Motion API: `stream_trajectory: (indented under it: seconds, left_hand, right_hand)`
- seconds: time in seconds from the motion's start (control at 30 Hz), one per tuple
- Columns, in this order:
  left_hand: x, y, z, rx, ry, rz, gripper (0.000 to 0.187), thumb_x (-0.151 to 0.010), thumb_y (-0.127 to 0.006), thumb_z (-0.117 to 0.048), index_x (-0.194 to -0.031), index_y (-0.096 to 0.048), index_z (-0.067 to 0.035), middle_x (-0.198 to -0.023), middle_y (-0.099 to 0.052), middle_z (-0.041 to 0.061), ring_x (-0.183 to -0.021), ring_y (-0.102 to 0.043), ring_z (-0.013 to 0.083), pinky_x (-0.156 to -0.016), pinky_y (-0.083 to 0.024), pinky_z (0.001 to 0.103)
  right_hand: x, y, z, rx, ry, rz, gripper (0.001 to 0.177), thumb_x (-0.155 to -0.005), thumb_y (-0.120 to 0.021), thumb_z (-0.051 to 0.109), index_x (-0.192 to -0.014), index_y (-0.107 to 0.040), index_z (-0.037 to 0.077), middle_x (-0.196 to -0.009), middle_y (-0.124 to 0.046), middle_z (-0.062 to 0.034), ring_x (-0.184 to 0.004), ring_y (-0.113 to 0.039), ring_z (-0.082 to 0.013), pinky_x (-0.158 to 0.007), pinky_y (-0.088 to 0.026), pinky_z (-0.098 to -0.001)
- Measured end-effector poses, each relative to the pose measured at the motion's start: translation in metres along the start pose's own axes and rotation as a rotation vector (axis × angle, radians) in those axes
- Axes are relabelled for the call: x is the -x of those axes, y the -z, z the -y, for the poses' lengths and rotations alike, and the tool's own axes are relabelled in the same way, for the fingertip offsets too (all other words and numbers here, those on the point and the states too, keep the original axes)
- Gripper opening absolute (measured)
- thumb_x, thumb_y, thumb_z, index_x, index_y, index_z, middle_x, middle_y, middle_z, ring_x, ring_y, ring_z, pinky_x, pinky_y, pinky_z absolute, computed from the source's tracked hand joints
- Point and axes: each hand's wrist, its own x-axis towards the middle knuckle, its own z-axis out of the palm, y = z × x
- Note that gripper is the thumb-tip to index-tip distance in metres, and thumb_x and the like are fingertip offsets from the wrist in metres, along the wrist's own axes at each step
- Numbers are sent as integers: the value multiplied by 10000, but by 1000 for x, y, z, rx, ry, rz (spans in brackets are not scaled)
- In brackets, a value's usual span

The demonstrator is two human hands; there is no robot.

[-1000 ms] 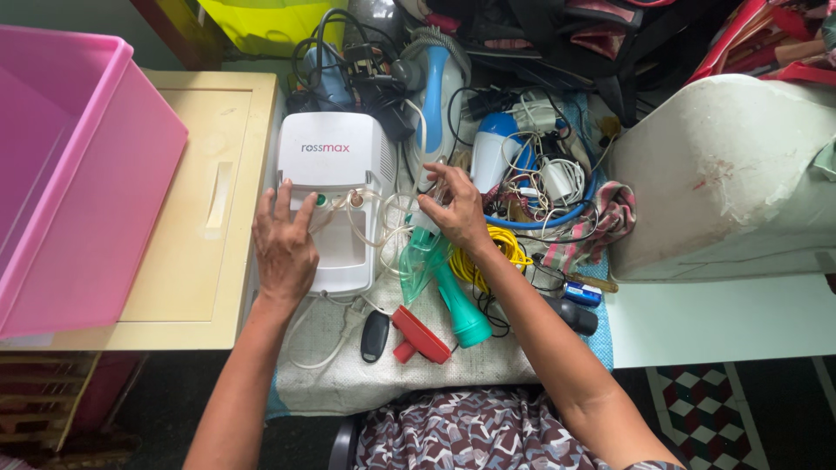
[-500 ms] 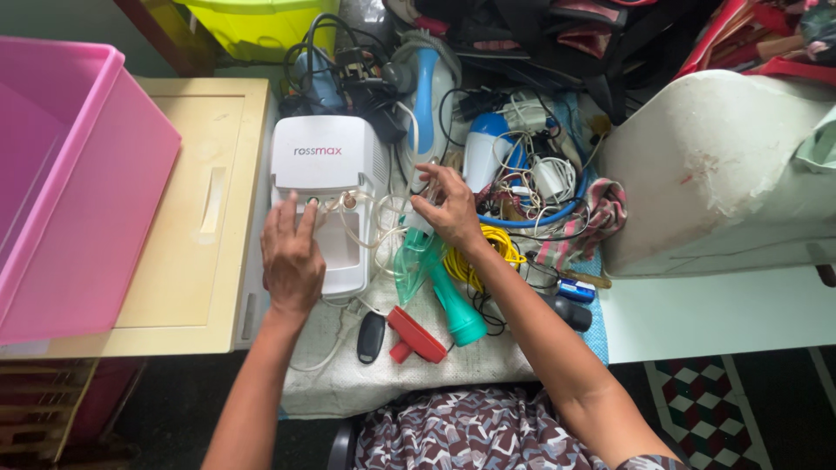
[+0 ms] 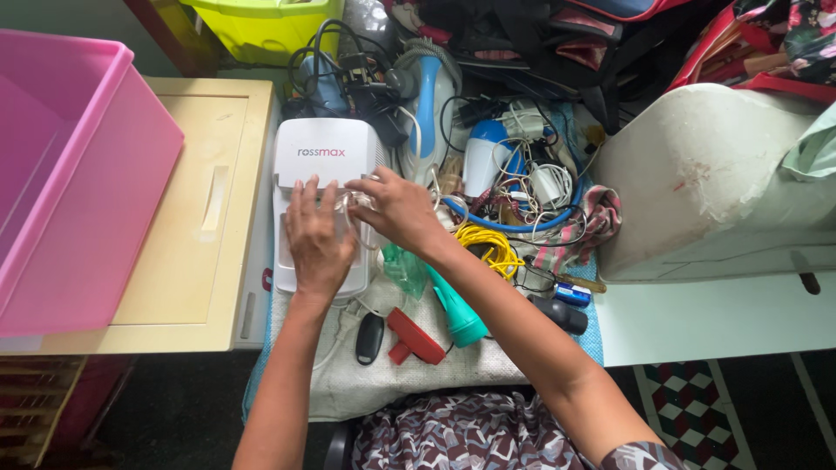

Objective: The person assembles a nebulizer by connecting a clear tube to a green mask, attaching a mouthpiece, and linking the tube to a Rossmax nebulizer machine. They handle the mask, tube, and mouthpiece one at a time, then connect the tube to the machine and test the setup.

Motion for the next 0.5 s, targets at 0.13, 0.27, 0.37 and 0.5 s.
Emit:
stream_trajectory:
  seconds: [0.13,0.27,0.37,0.5]
  left_hand:
    - [4,-12,17,156,-15,90,836,-900,-734,-407,-1559,-408,-9,-1625,-370,184,-1523,-271,361,-1221,-196,610]
    - [2,-17,27,142,14,126,860,-890,-749,-448,-1559,-416,-23,-1652,-372,136,-1547,-285,344,-1235,-194,602]
    - [4,-18,26,173,26,155,903,-853,-771,-470,-1543,-409,-12,-1631,-368,144,-1526,-282,352,-1214,-185,609]
    - [8,-15,26,120,25,202,890,-767,-779,-344,-1556,-452,-91,-1642,-371,125,-1536,-278,330,-1226,-204,581]
  right_hand:
    - [-19,-17,-7,89,34,42,193,-858,-764,306,-1015,-780,196,-940,-665,-67,-835,-705,-298,-700,-556,-440]
    - [-25,-14,-7,-15,85,-4,166,-806,-774,278,-931,-774,167,-947,-678,-57,-821,-703,-298,-693,-558,-439]
    - [-14,-7,18,151,121,-27,83,-835,-755,198,-889,-746,136,-900,-655,-77,-743,-672,-314,-648,-539,-446]
    - [-15,12,34,76,233,-314,68,-888,-748,145,-918,-710,96,-872,-618,-87,-739,-668,-295,-642,-526,-426]
